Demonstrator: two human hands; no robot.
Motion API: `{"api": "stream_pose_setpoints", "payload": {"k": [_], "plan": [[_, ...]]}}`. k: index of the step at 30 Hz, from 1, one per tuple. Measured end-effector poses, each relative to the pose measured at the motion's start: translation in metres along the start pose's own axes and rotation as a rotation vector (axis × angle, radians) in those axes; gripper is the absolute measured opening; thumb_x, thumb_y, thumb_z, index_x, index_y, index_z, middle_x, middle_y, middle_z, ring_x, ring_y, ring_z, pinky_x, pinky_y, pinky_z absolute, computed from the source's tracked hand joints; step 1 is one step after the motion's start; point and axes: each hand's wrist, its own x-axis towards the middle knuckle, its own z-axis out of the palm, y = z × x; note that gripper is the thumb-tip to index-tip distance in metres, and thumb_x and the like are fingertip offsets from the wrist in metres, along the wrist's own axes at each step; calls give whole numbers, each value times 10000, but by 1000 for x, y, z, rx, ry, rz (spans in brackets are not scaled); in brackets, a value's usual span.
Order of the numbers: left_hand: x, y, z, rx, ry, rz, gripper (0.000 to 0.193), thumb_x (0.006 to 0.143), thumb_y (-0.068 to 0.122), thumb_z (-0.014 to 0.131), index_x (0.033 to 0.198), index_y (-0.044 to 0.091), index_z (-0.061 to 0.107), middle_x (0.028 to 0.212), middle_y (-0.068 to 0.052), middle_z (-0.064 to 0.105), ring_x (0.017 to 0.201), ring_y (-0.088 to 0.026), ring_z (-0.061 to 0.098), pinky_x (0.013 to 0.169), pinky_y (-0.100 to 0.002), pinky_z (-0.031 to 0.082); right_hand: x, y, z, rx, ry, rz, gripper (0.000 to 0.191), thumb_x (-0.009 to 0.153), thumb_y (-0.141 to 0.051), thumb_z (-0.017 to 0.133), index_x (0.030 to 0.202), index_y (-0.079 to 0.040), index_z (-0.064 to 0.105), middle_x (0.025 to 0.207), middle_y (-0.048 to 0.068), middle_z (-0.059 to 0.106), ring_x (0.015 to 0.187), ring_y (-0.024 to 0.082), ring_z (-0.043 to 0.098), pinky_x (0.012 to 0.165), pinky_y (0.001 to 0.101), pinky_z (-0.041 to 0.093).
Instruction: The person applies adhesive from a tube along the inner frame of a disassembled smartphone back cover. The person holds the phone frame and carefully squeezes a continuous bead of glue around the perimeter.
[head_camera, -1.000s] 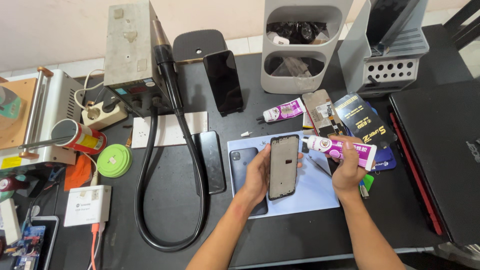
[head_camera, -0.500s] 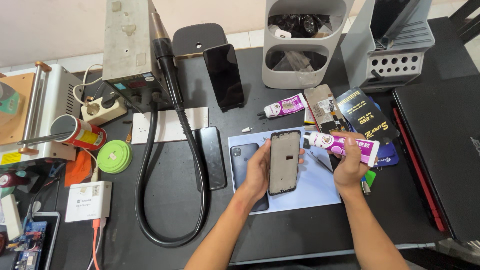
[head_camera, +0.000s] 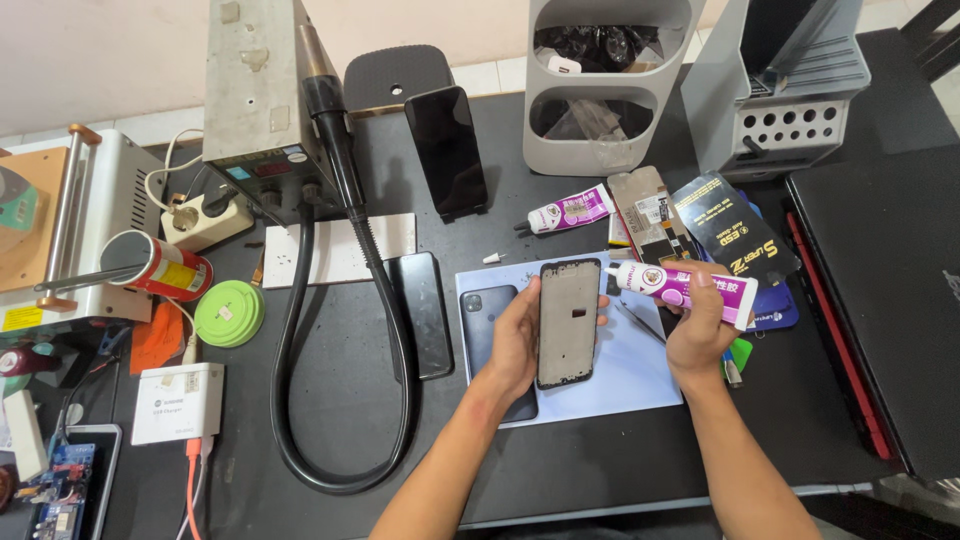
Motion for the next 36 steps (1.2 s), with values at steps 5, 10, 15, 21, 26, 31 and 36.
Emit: {"api": "stream_pose_setpoints", "payload": {"k": [5,10,15,21,26,31,36], "plan": [[-1,2,1,29,26,-19,704,1067,495,197,1488,12,489,1284,-207,675,1133,-274,678,928,-373,562,1,1,-1,0,-7,13,368,1087,-282,492,1083,38,673,929,115,710,728,124,652,643,228,500],[-2,3,2,23,18,-15,703,1069,492,197,1490,10,489,1292,-205,671,1145,-281,672,937,-376,559,1,-2,2,55,33,18,357,1073,-270,517,1062,51,672,940,110,703,736,130,653,645,237,511],[-2,4,2,25,21,-26,700,1069,493,196,1494,18,486,1299,-199,669,1154,-278,670,943,-375,554,1,-4,2,31,34,29,358,1054,-271,523,1044,49,683,911,112,706,702,132,649,619,234,497],[-2,3,1,27,12,-11,699,1074,490,188,1494,16,485,1298,-201,666,1151,-281,669,950,-377,555,0,-1,1,31,12,-26,351,1068,-268,529,1054,51,673,944,106,704,725,129,644,634,238,491],[-2,2,0,4,-2,-1,697,1083,483,189,1495,6,486,1299,-205,667,1149,-286,668,948,-382,554,1,-4,3,7,11,-9,354,1067,-270,519,1063,45,680,925,107,712,728,130,661,628,238,497],[-1,1,-1,13,1,0,699,1079,491,190,1496,14,486,1297,-199,668,1145,-280,670,951,-380,556,1,-8,4,-59,0,-26,367,1065,-271,512,1046,47,693,893,109,714,712,131,667,612,237,496],[-1,1,0,54,15,5,708,1066,501,189,1489,21,492,1274,-204,678,1134,-276,681,950,-385,563,1,-8,4,-50,-17,-65,372,1079,-274,511,1035,51,688,887,106,707,701,128,644,609,235,479]]}}
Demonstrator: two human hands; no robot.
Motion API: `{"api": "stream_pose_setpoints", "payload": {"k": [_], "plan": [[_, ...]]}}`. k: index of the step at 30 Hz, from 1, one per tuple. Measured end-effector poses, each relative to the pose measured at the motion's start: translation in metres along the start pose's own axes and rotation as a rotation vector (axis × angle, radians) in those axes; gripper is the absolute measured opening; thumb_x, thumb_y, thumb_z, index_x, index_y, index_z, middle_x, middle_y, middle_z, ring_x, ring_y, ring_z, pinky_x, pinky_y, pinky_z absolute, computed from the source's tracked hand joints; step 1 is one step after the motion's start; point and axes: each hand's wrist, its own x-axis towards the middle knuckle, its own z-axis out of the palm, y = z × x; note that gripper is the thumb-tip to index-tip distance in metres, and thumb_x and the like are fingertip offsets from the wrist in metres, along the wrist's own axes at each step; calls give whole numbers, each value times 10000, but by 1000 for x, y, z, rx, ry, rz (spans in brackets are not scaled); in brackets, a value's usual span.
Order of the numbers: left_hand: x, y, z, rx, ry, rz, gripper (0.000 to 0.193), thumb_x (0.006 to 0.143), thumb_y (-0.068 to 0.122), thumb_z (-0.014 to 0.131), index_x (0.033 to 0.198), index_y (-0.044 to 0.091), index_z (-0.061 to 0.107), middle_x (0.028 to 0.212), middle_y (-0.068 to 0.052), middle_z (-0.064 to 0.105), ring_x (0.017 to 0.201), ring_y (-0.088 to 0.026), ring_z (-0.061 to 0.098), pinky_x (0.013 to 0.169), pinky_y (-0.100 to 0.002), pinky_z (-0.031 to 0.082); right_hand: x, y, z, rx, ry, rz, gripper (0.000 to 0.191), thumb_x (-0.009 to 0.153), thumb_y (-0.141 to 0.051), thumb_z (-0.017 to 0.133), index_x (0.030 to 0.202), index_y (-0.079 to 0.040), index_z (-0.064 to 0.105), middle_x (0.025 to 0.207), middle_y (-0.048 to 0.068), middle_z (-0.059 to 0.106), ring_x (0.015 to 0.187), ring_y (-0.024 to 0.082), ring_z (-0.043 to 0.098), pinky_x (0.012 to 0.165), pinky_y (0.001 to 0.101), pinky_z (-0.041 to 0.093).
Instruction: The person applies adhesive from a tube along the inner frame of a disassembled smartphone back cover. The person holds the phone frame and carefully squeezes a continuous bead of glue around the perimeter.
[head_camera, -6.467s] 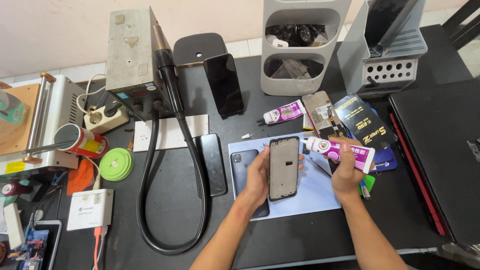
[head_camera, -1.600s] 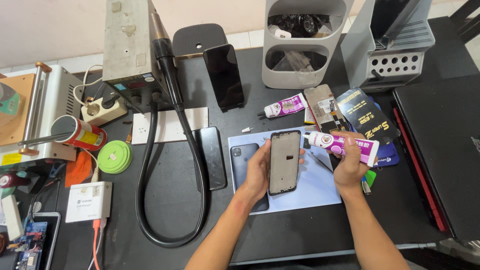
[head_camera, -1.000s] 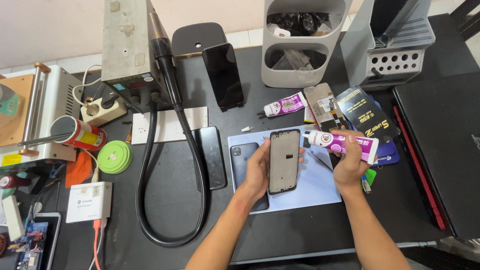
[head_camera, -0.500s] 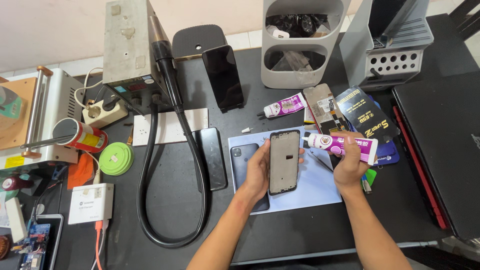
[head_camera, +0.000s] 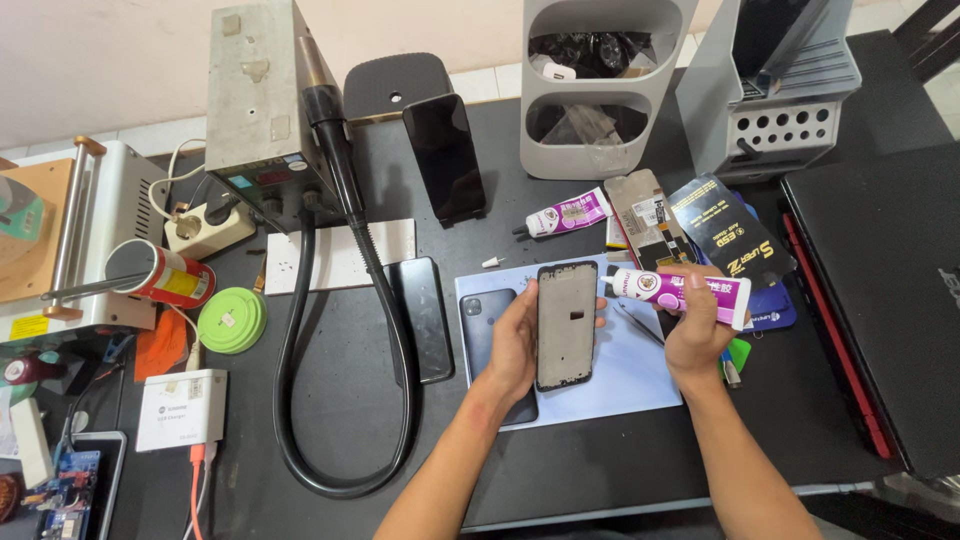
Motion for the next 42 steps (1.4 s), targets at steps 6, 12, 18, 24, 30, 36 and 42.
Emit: {"api": "stream_pose_setpoints", "payload": {"k": [6,12,18,24,30,36,42], "plan": [[0,0,-1,-37,-12,-3,706,1077,502,192,1492,15,490,1289,-203,672,1142,-280,676,961,-381,558,-1,-1,2,40,33,68,356,1066,-261,515,1042,48,688,863,102,703,700,126,650,611,232,482],[0,-1,-1,-48,-9,-5,703,1078,496,194,1489,8,489,1289,-204,670,1139,-285,675,952,-390,560,-1,0,1,47,19,42,352,1078,-250,521,1029,58,682,890,110,702,706,133,639,618,241,480],[0,0,-1,-54,-11,-3,699,1076,497,195,1492,16,485,1289,-199,669,1140,-281,676,958,-390,561,-1,-1,1,39,23,65,346,1063,-247,512,1032,51,685,871,111,707,697,137,663,617,242,510],[-1,2,2,0,16,-5,712,1069,500,188,1479,9,499,1266,-205,681,1129,-282,683,940,-388,567,-1,0,0,-5,14,45,356,1068,-250,509,1014,48,697,869,112,710,691,134,654,606,242,500],[-2,4,3,-1,20,-6,708,1070,500,185,1478,14,499,1267,-202,681,1125,-277,681,940,-378,568,-1,0,0,-5,12,47,353,1062,-256,502,1015,38,693,874,98,710,698,129,663,613,244,516],[-1,3,2,-29,1,5,704,1080,495,192,1479,3,498,1273,-202,676,1132,-279,680,942,-377,561,-2,1,-1,0,20,45,357,1079,-254,513,1019,49,691,873,101,695,699,131,634,628,244,488],[-1,2,2,-57,-5,2,696,1083,495,196,1483,10,494,1277,-196,673,1126,-276,676,941,-382,562,-2,3,-2,32,14,58,345,1071,-250,510,1038,46,684,888,103,706,719,136,664,634,248,516]]}}
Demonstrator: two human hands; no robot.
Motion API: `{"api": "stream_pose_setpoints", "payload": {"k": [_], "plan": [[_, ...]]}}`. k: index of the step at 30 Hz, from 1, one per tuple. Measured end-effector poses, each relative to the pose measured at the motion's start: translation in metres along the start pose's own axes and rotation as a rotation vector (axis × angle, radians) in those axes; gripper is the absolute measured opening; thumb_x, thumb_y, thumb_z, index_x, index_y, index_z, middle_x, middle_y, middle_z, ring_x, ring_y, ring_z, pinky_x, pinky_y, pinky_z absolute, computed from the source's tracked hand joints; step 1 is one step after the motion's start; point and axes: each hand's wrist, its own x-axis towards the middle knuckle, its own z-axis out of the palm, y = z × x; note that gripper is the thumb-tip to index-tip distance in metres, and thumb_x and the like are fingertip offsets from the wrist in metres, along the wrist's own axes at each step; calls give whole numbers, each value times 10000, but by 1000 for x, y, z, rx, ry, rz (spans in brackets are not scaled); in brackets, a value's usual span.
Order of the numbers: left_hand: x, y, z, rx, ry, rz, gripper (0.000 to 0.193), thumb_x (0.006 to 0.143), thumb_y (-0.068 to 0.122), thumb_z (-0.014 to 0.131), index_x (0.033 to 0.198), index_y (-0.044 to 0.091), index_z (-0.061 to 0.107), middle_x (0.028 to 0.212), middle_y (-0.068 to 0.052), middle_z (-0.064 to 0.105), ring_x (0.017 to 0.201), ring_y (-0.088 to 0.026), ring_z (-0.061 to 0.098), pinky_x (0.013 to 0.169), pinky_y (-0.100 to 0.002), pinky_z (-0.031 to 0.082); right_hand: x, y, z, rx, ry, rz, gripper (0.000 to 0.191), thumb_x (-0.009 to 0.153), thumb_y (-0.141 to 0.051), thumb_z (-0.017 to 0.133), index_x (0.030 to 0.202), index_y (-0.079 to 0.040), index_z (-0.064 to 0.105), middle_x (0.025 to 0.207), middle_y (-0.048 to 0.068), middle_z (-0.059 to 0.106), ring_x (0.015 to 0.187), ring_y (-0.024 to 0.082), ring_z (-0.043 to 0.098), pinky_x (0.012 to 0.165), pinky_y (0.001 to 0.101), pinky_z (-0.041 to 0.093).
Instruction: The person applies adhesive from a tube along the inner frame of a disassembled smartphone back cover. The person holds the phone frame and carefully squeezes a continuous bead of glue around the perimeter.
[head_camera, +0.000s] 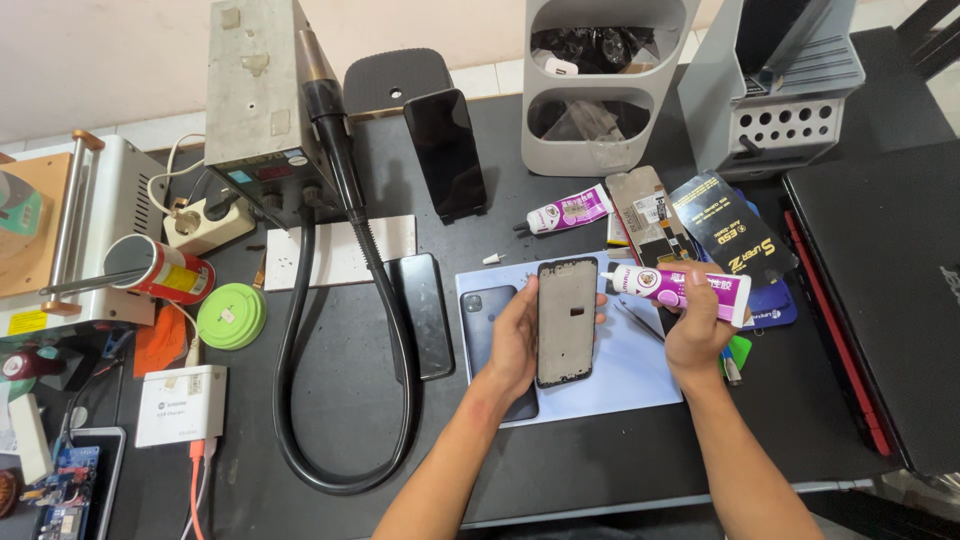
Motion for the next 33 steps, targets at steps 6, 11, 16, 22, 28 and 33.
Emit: {"api": "stream_pose_setpoints", "payload": {"k": [6,11,16,22,28,33], "plan": [[0,0,0,11,4,8,697,1082,494,198,1485,7,492,1277,-207,672,1130,-282,679,939,-382,561,0,3,-1,-19,2,-22,350,1073,-248,518,1010,49,692,893,109,704,698,139,654,624,259,518],[1,0,0,3,11,1,702,1078,498,199,1483,6,493,1274,-210,674,1127,-288,679,943,-390,563,0,5,0,11,0,-22,345,1071,-246,518,1000,43,691,885,102,705,696,134,648,618,259,513],[2,1,0,6,23,1,703,1073,502,202,1474,7,500,1264,-207,676,1122,-290,682,949,-400,568,0,5,-1,-26,-15,-34,347,1076,-244,510,988,40,689,856,104,700,688,131,647,609,258,506],[1,0,0,1,30,12,697,1077,499,208,1468,5,506,1262,-206,677,1117,-289,681,949,-407,567,1,4,-1,8,-35,-44,339,1078,-237,509,990,42,679,879,107,700,701,132,640,627,261,510],[2,0,-1,0,20,12,699,1076,501,207,1472,7,504,1268,-204,676,1118,-289,683,940,-400,564,1,1,0,-7,-15,-17,344,1071,-238,509,995,48,684,866,105,697,692,137,637,623,259,495],[1,-1,-1,-22,26,3,693,1077,500,213,1468,6,504,1265,-205,673,1109,-292,680,938,-412,570,0,2,1,-10,-20,-40,340,1071,-234,516,987,49,683,861,107,692,684,138,629,629,268,493]]}}
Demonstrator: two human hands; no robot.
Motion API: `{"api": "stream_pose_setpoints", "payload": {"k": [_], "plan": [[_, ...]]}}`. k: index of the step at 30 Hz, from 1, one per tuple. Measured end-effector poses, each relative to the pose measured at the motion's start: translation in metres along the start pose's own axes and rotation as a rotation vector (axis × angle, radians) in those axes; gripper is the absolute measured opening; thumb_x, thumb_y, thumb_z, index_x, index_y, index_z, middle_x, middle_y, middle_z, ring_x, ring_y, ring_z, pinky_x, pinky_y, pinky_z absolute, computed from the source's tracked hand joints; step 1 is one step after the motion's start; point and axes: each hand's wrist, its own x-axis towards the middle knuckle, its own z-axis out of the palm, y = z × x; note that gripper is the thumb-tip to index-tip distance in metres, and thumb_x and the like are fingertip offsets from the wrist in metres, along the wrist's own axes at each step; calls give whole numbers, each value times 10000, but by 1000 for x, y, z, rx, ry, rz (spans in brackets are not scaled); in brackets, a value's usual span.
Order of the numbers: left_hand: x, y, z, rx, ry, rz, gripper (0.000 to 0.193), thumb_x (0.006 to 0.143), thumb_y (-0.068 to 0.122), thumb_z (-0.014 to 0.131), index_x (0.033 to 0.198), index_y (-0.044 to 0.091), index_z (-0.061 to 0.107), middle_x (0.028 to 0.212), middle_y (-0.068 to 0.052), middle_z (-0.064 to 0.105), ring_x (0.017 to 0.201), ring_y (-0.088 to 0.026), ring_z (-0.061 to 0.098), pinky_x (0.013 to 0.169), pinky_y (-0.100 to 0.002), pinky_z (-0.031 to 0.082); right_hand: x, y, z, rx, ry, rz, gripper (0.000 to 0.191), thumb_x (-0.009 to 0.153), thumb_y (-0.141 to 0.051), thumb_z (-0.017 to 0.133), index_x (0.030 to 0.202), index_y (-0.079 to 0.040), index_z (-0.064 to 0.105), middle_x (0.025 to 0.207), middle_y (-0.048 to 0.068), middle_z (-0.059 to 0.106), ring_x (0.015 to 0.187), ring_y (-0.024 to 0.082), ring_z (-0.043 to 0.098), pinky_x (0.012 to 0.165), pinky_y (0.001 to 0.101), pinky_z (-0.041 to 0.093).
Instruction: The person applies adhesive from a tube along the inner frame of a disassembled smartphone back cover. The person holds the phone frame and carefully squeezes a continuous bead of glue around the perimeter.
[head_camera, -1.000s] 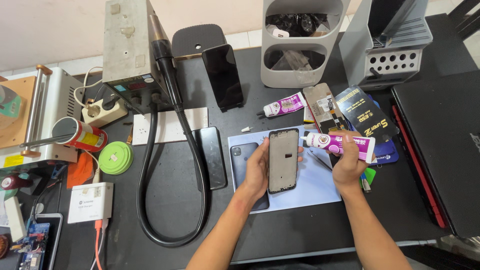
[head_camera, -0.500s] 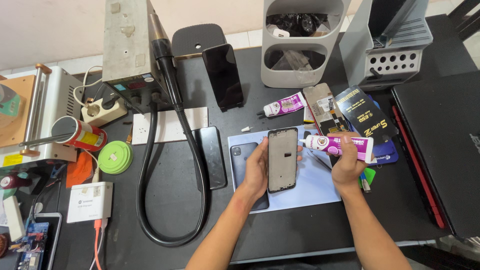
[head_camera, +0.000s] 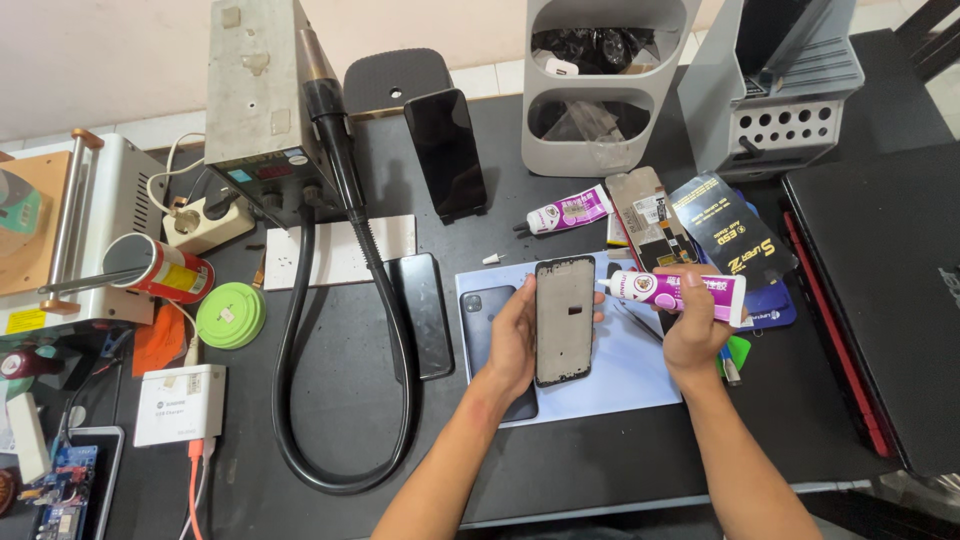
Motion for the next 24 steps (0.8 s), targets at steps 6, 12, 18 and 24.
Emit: {"api": "stream_pose_setpoints", "payload": {"k": [6,12,18,24], "plan": [[0,0,0,-7,-16,7,693,1078,501,212,1470,9,503,1271,-208,669,1114,-289,680,939,-410,566,0,0,1,-26,12,0,341,1060,-233,512,988,43,699,856,104,705,678,134,643,613,263,500],[0,1,0,-10,-4,0,694,1076,506,214,1470,13,502,1271,-209,671,1111,-284,680,945,-412,564,-1,0,-1,-26,-8,9,333,1067,-233,520,968,35,692,834,104,697,665,134,632,611,268,500],[-1,1,2,8,2,13,694,1076,500,215,1460,3,510,1253,-204,676,1102,-283,683,953,-430,566,-1,1,-1,-18,1,11,329,1064,-225,517,983,39,696,858,98,699,685,127,634,625,267,503],[-2,2,3,0,6,4,690,1072,498,216,1469,11,502,1261,-205,678,1107,-283,682,963,-432,565,-1,0,-2,-21,-11,-2,334,1063,-222,525,960,42,700,850,104,700,675,130,622,625,268,493]]}}
